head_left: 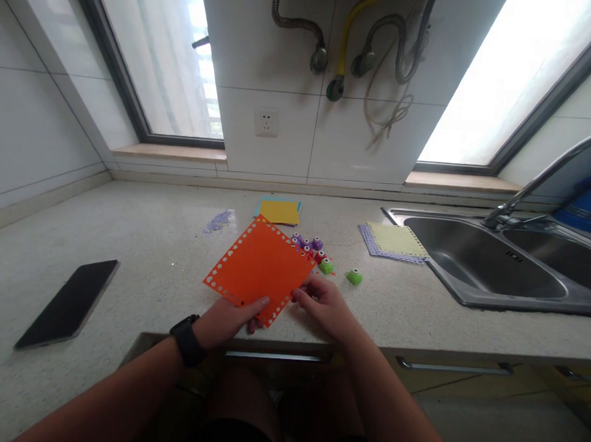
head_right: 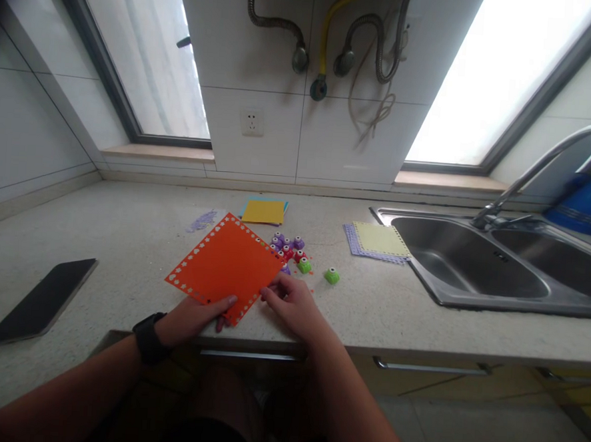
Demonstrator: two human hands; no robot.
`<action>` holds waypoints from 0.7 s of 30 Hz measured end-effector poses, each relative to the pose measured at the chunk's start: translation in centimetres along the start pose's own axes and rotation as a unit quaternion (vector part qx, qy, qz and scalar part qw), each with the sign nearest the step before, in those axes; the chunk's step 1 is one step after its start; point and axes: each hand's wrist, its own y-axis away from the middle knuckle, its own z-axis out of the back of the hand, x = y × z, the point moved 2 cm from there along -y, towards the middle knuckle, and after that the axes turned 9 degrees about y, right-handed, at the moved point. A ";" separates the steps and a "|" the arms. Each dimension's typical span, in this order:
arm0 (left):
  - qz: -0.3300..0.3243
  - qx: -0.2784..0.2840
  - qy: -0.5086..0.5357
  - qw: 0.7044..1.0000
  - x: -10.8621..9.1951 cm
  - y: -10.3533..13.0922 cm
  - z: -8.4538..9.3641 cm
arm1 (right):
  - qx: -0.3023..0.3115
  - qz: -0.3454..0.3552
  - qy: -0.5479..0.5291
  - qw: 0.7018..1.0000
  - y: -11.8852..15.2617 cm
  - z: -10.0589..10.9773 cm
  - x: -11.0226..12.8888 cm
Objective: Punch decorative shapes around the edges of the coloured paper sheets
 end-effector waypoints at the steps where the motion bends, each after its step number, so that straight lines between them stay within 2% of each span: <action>1: -0.001 0.000 -0.001 1.000 0.0 0.0 0.0 | 0.004 0.001 0.001 1.000 0.0 0.0 0.1; 21: -0.014 0.021 -0.009 1.000 0.1 0.1 0.0 | 0.052 -0.009 0.046 0.998 0.0 -0.2 0.5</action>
